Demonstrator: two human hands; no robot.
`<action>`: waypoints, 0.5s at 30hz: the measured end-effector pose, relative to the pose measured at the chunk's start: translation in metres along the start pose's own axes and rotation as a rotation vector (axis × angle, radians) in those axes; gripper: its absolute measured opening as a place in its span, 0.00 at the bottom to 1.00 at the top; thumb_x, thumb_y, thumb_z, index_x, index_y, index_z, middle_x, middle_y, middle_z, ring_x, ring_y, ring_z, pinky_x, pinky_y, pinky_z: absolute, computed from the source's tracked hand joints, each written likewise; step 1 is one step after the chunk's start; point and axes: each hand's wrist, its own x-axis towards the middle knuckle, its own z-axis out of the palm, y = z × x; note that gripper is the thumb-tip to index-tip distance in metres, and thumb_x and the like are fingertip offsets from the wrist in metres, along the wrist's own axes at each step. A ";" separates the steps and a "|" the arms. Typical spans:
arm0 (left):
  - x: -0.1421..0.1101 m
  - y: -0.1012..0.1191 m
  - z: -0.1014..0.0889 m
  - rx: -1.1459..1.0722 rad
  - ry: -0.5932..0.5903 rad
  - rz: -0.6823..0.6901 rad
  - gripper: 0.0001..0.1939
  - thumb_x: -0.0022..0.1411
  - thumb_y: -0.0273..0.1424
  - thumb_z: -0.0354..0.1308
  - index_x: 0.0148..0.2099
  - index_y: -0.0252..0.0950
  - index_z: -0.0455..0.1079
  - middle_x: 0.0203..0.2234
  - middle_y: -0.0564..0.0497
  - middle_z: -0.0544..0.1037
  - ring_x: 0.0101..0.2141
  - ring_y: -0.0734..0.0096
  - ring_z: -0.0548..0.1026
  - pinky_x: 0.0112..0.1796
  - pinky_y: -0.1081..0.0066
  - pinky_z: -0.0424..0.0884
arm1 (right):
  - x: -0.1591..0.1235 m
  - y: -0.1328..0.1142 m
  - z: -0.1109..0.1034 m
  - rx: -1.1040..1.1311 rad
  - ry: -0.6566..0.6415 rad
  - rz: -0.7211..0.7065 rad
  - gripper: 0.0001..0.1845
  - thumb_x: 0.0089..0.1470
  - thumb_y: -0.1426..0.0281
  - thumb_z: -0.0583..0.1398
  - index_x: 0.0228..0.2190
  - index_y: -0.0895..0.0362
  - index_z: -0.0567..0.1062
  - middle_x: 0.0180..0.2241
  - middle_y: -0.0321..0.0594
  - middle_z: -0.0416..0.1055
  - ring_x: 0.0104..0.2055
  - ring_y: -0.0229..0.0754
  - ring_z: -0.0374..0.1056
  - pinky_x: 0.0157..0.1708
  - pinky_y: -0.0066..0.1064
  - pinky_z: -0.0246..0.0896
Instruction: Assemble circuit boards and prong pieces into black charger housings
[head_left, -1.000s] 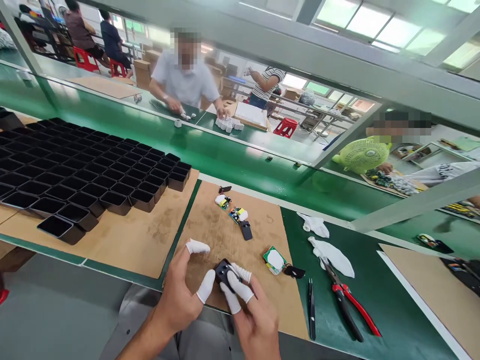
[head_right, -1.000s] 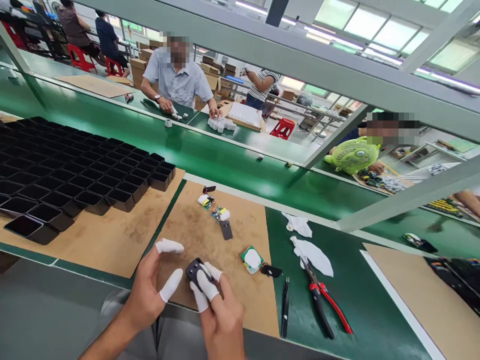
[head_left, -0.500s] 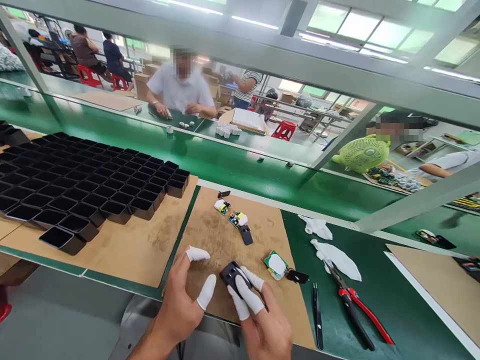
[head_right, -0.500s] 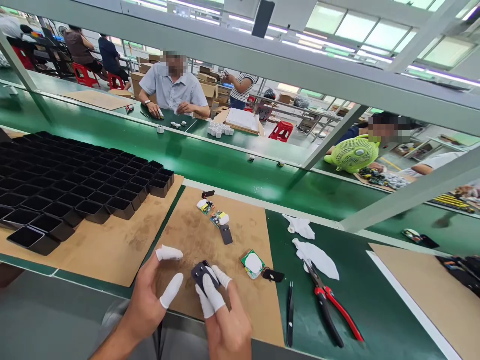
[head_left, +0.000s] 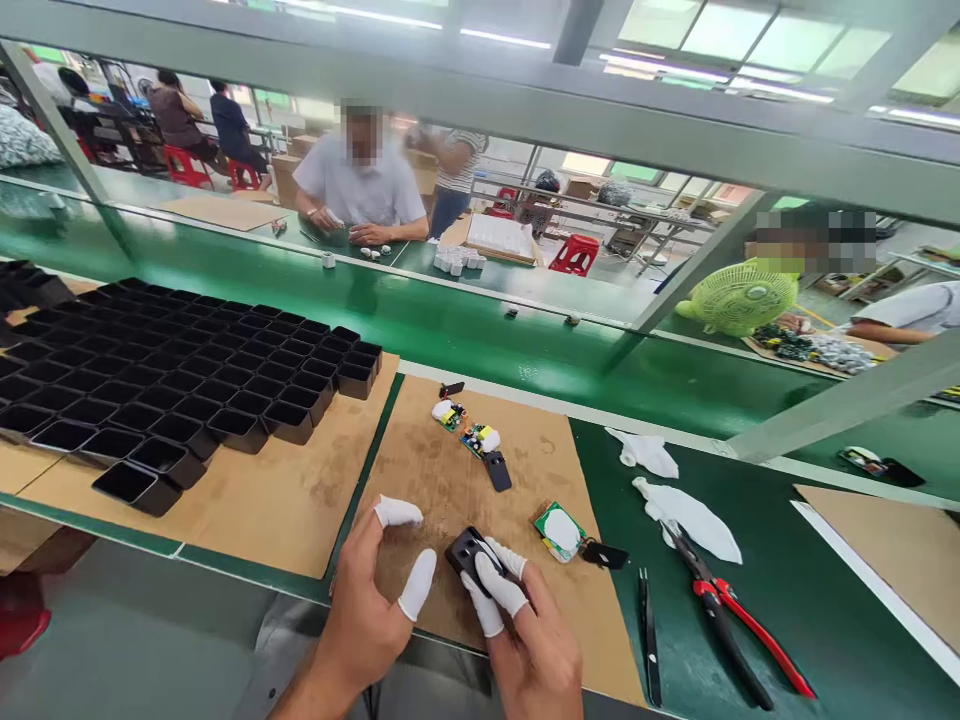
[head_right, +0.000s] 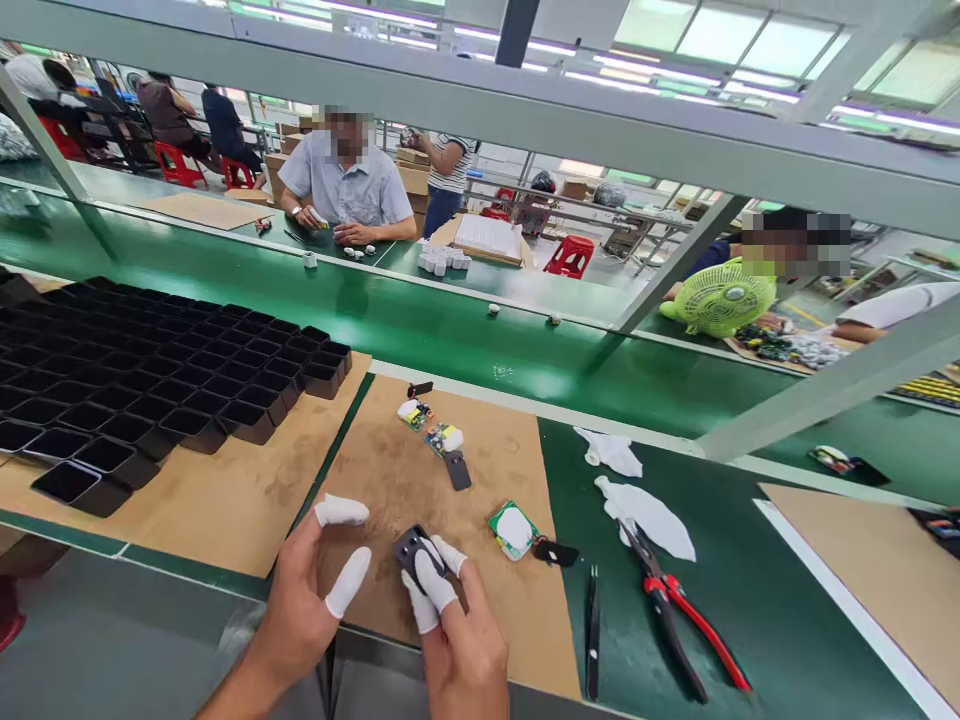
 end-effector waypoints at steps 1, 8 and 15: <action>0.000 0.001 0.000 0.009 0.002 0.001 0.10 0.78 0.33 0.62 0.58 0.44 0.72 0.50 0.48 0.82 0.53 0.57 0.81 0.59 0.57 0.75 | -0.001 0.000 0.001 0.005 -0.009 -0.002 0.32 0.71 0.84 0.62 0.69 0.49 0.79 0.64 0.52 0.81 0.64 0.52 0.83 0.61 0.38 0.84; 0.001 0.004 0.001 0.017 0.010 0.012 0.09 0.77 0.33 0.62 0.57 0.45 0.72 0.49 0.48 0.82 0.51 0.58 0.80 0.57 0.58 0.75 | -0.001 -0.007 0.003 0.102 -0.002 0.022 0.36 0.70 0.85 0.60 0.71 0.46 0.77 0.63 0.50 0.81 0.63 0.53 0.84 0.59 0.38 0.86; 0.000 0.001 0.000 0.022 0.018 0.025 0.10 0.77 0.32 0.63 0.57 0.44 0.72 0.48 0.47 0.82 0.51 0.56 0.81 0.59 0.55 0.75 | -0.003 -0.006 0.005 0.063 -0.009 0.018 0.38 0.69 0.86 0.62 0.72 0.45 0.76 0.63 0.50 0.81 0.63 0.54 0.84 0.60 0.40 0.85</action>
